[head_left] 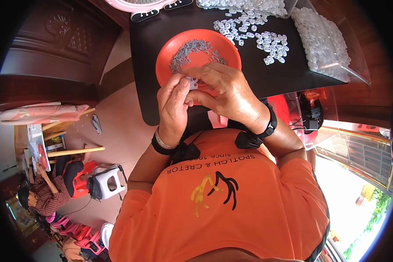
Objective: Assembling small white plastic components by manually inserting thin metal pins into them.
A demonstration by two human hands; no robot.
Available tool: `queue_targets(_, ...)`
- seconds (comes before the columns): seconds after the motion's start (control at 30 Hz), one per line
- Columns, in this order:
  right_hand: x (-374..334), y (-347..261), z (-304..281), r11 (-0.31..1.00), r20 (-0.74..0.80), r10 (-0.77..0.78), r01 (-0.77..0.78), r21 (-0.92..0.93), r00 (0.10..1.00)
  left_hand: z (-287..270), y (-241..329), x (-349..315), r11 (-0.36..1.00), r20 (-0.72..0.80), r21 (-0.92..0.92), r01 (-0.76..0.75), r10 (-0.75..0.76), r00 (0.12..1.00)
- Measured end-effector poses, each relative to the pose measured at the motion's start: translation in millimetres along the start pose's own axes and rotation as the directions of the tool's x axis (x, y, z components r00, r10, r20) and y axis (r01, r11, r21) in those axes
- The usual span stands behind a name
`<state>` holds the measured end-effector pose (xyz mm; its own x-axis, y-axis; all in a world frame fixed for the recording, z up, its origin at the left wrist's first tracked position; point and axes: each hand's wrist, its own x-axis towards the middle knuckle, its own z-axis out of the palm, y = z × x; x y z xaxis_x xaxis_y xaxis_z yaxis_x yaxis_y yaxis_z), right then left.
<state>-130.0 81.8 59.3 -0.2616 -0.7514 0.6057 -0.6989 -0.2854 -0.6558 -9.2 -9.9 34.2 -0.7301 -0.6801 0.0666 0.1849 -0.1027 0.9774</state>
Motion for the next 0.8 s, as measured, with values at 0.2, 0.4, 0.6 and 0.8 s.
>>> queue_targets(0.2, -2.4, 1.9, 3.3, 1.000, 0.007, 0.013, -0.013, -0.001, 1.000, -2.5, 0.6, -0.3, 0.998, -0.009, 0.055, 0.037, -0.036, 0.999)
queue_targets(0.4, -2.5, 0.8, 4.2, 0.999, 0.016, 0.038, -0.038, 0.032, 0.999, -2.9, -1.8, -1.1, 1.000, -0.003, -0.004, 0.030, -0.030, 1.000)
queue_targets(0.6, -3.3, 3.0, 5.3, 0.998, 0.016, 0.026, -0.027, 0.050, 1.000, 0.9, 1.8, -2.8, 1.000, -0.020, 0.002, 0.021, -0.021, 1.000)
queue_targets(0.8, -2.4, 5.8, 3.5, 1.000, 0.045, -0.014, 0.013, 0.005, 0.999, 0.0, 0.4, -3.6, 1.000, -0.019, 0.009, 0.019, -0.019, 1.000)
